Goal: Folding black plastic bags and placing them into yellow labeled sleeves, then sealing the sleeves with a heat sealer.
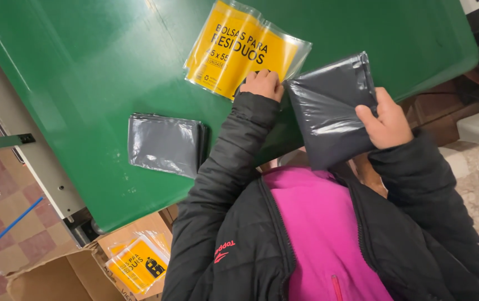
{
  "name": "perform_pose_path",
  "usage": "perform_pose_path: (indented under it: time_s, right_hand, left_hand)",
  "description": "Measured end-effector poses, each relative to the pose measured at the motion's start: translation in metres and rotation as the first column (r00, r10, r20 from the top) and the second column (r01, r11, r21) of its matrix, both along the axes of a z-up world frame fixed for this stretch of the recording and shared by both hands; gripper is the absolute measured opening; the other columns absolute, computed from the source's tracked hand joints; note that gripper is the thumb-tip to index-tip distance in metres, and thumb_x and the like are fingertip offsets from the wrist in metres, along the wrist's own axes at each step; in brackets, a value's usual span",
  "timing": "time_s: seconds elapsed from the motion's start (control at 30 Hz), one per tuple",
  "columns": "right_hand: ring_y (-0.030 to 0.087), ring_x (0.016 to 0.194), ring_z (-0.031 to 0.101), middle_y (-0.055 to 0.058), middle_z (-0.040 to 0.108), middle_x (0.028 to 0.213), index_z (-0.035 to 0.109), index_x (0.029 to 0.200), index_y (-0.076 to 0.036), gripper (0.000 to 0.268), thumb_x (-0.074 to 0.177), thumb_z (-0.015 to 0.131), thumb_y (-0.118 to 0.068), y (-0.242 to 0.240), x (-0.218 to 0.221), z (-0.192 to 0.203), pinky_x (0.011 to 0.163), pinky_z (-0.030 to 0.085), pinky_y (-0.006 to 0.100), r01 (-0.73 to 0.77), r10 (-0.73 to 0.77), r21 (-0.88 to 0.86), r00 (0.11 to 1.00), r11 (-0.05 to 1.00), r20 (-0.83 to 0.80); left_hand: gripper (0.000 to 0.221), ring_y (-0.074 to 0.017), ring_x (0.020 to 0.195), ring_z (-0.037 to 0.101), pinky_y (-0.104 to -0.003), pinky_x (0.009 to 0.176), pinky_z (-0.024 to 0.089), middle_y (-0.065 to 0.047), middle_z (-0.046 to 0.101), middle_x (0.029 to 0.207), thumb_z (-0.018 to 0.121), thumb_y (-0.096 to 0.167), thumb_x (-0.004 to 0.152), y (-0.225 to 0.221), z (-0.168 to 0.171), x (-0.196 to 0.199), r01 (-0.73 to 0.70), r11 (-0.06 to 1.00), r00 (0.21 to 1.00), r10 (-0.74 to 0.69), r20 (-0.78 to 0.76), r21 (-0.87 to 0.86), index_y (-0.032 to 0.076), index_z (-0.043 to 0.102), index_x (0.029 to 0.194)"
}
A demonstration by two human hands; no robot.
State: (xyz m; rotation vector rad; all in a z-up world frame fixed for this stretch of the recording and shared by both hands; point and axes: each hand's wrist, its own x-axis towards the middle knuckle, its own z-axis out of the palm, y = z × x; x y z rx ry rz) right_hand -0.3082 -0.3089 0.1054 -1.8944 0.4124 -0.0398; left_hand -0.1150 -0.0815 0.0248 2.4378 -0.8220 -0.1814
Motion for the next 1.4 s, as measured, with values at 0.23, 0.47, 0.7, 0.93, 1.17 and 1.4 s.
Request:
perform_pose_path:
  time_s: [0.23,0.47,0.7,0.93,1.17,1.4]
  right_hand:
    - [0.017,0.083,0.062,0.013,0.066,0.097,0.055,0.124,0.002,0.029,0.102,0.063,-0.016,0.019,0.016,-0.045,0.075,0.051,0.033,-0.001,0.001,-0.118,1.000,0.993,0.000]
    - [0.023,0.089,0.067,0.017,0.067,0.100,0.053,0.127,0.002,0.037,0.100,0.063,-0.022,0.059,0.052,-0.102,0.078,0.053,0.036,-0.223,0.229,-0.063,0.964,0.973,0.131]
    - [0.018,0.070,0.066,0.015,0.071,0.092,0.056,0.120,0.001,0.040,0.096,0.072,-0.027,0.044,0.125,-0.094,0.064,0.054,0.030,-0.055,0.061,-0.061,0.992,0.997,0.108]
    - [0.018,0.059,0.067,0.008,0.072,0.075,0.074,0.095,-0.004,0.021,0.095,0.070,-0.025,0.027,0.144,-0.100,0.058,0.052,0.031,-0.180,0.163,-0.221,0.982,0.959,-0.092]
    - [0.016,0.056,0.068,0.005,0.071,0.065,0.070,0.085,-0.004,0.025,0.096,0.063,-0.025,-0.016,0.034,-0.080,0.057,0.053,0.031,-0.362,0.323,-0.080,0.895,0.929,-0.307]
    - [0.026,0.082,0.059,0.012,0.061,0.088,0.061,0.087,-0.004,0.008,0.095,0.062,-0.001,-0.066,0.102,-0.027,0.076,0.050,0.037,-0.237,0.379,-0.407,0.870,0.882,0.315]
  left_hand:
    - [0.020,-0.0329,0.138,0.054,-0.049,0.117,0.050,-0.003,0.065,0.132,0.064,0.025,0.097,0.010,-0.034,0.000,0.032,0.988,0.975,0.003,0.223,-0.153,0.013,0.066,0.114]
    - [0.076,-0.0331,0.155,0.023,-0.073,0.116,0.020,-0.008,0.035,0.164,0.064,0.047,0.093,0.043,-0.001,-0.031,0.149,0.989,0.988,-0.149,0.048,0.008,0.011,0.043,0.156]
    - [0.034,-0.0373,0.097,0.064,-0.047,0.086,0.052,-0.018,0.069,0.101,0.078,0.024,0.088,0.103,0.003,-0.051,-0.378,0.922,0.925,0.379,0.005,-0.086,0.004,0.062,0.111]
    - [0.025,-0.0354,0.074,0.071,-0.046,0.066,0.055,-0.011,0.070,0.080,0.069,0.021,0.089,0.100,-0.044,-0.046,-0.484,0.856,0.859,0.424,-0.287,-0.184,0.010,0.053,0.105]
    - [0.013,-0.0345,0.070,0.068,-0.043,0.066,0.055,-0.013,0.067,0.074,0.068,0.016,0.084,0.092,-0.060,-0.113,-0.237,0.947,0.941,0.168,-0.293,-0.218,0.014,0.059,0.094]
    - [0.016,-0.0076,0.061,0.054,-0.025,0.056,0.044,0.001,0.057,0.075,0.068,0.012,0.095,0.037,0.014,-0.043,-0.491,0.512,0.734,-0.193,-0.651,-0.705,0.010,0.052,0.098]
